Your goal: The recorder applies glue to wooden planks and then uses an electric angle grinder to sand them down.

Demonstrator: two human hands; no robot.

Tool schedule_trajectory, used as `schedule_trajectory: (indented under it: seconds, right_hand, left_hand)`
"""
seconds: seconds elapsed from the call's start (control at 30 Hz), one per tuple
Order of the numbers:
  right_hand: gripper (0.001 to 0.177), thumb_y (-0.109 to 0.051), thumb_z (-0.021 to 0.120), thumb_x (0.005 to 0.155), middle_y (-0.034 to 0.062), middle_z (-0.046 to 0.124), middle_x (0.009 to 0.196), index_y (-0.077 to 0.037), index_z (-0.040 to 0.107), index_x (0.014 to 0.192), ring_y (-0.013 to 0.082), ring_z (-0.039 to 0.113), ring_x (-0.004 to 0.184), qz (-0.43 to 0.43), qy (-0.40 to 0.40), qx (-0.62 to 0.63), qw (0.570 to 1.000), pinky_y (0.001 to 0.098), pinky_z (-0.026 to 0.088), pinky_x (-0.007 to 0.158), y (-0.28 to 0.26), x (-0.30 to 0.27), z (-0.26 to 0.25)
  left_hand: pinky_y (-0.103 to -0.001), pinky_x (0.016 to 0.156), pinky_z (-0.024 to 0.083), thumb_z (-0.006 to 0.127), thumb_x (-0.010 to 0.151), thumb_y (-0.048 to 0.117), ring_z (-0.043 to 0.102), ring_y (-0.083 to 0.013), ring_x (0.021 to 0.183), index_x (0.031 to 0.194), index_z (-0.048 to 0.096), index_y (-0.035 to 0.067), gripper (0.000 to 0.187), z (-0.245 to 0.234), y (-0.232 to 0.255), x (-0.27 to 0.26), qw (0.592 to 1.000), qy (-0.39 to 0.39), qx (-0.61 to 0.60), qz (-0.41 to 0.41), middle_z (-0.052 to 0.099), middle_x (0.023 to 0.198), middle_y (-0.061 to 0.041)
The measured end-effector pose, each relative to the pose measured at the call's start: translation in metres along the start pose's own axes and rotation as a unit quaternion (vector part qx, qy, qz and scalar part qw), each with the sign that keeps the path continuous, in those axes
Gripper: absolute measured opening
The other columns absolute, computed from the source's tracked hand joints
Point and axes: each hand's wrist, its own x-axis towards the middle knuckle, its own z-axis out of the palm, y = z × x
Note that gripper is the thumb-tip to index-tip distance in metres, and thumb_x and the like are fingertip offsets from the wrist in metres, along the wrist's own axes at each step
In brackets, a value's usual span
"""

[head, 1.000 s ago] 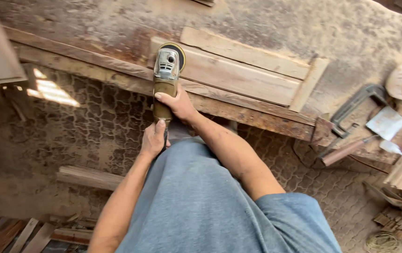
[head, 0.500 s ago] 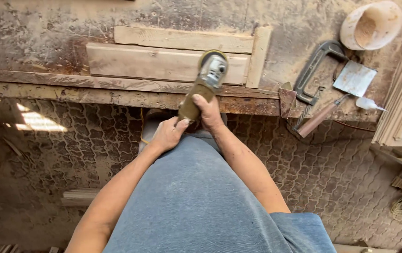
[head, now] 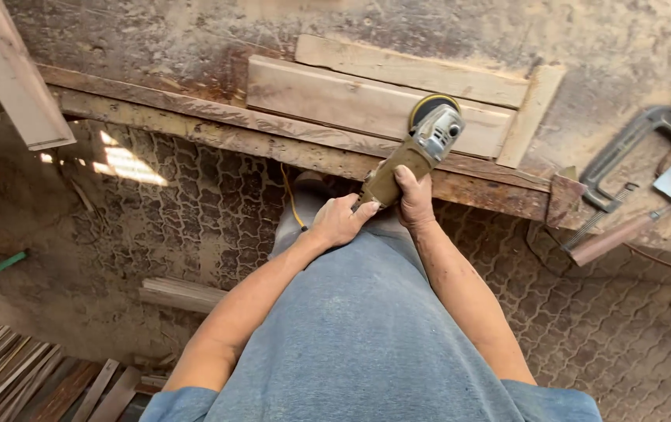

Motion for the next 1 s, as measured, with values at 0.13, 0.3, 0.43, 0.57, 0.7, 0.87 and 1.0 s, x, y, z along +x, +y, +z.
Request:
schedule_trajectory:
  seconds: [0.13,0.3,0.43,0.57,0.7,0.87,1.0]
  right_hand:
    - [0.043,-0.033,0.073,0.094,0.0123,0.07,0.107,0.001,0.062,0.119,0.0227,0.069,0.095,0.022,-0.047,-0.047,0.998,0.0377,0.059,0.086,0.033,0.023,0.042]
    - [0.037,-0.029,0.072,0.095,0.0121,0.072,0.098,0.001,0.062,0.113,0.0224,0.073,0.087,0.091,-0.134,-0.092,0.982,0.0363,0.06,0.079,0.064,0.048,0.109]
    - [0.037,-0.029,0.072,0.092,0.0101,0.073,0.096,-0.001,0.061,0.114,0.0204,0.073,0.085,0.109,-0.165,-0.136,0.971,0.035,0.061,0.077,0.09,0.07,0.159]
    - [0.041,-0.03,0.077,0.09,0.0066,0.072,0.1,-0.003,0.063,0.117,0.0158,0.069,0.088,0.078,-0.185,-0.208,0.957,0.0331,0.058,0.081,0.111,0.087,0.187]
    - [0.044,-0.03,0.079,0.088,0.0047,0.07,0.103,-0.003,0.062,0.119,0.0134,0.066,0.092,0.074,-0.184,-0.212,0.957,0.0319,0.057,0.084,0.108,0.082,0.192]
    - [0.046,-0.028,0.08,0.088,0.0047,0.069,0.105,-0.003,0.06,0.121,0.0126,0.064,0.095,0.061,-0.14,-0.2,0.968,0.0315,0.056,0.086,0.098,0.064,0.149]
    - [0.045,-0.026,0.079,0.09,0.0058,0.069,0.106,-0.002,0.059,0.122,0.0135,0.065,0.096,0.052,-0.113,-0.161,0.979,0.0324,0.057,0.086,0.078,0.046,0.107]
  left_hand:
    - [-0.052,0.071,0.053,0.049,0.091,0.074,0.069,-0.0484,0.084,0.093,0.068,0.0,0.077,-0.032,-0.034,-0.023,0.997,0.049,-0.065,-0.018,0.068,0.08,-0.029]
    - [-0.047,0.064,0.054,0.041,0.092,0.077,0.072,-0.0348,0.068,0.091,0.068,0.001,0.081,-0.052,-0.105,-0.041,0.989,0.113,-0.063,-0.077,0.069,0.068,-0.021]
    - [-0.038,0.049,0.057,0.043,0.087,0.08,0.071,-0.024,0.052,0.094,0.061,-0.006,0.088,-0.084,-0.118,-0.059,0.966,0.123,-0.203,-0.103,0.066,0.07,-0.014]
    - [-0.031,0.046,0.053,0.043,0.09,0.079,0.066,-0.0177,0.051,0.102,0.063,-0.005,0.087,-0.107,-0.127,-0.065,0.942,0.149,-0.279,-0.115,0.061,0.073,-0.008]
    - [-0.032,0.046,0.053,0.042,0.091,0.077,0.066,-0.018,0.05,0.104,0.061,-0.002,0.083,-0.109,-0.116,-0.071,0.938,0.153,-0.285,-0.126,0.06,0.073,-0.007]
    - [-0.033,0.052,0.053,0.042,0.096,0.074,0.067,-0.0186,0.052,0.1,0.063,-0.003,0.08,-0.084,-0.096,-0.068,0.953,0.113,-0.253,-0.12,0.063,0.069,-0.011]
    - [-0.037,0.062,0.054,0.04,0.096,0.073,0.07,-0.0246,0.063,0.106,0.063,-0.004,0.081,-0.061,-0.071,-0.059,0.975,0.088,-0.187,-0.077,0.064,0.074,-0.014]
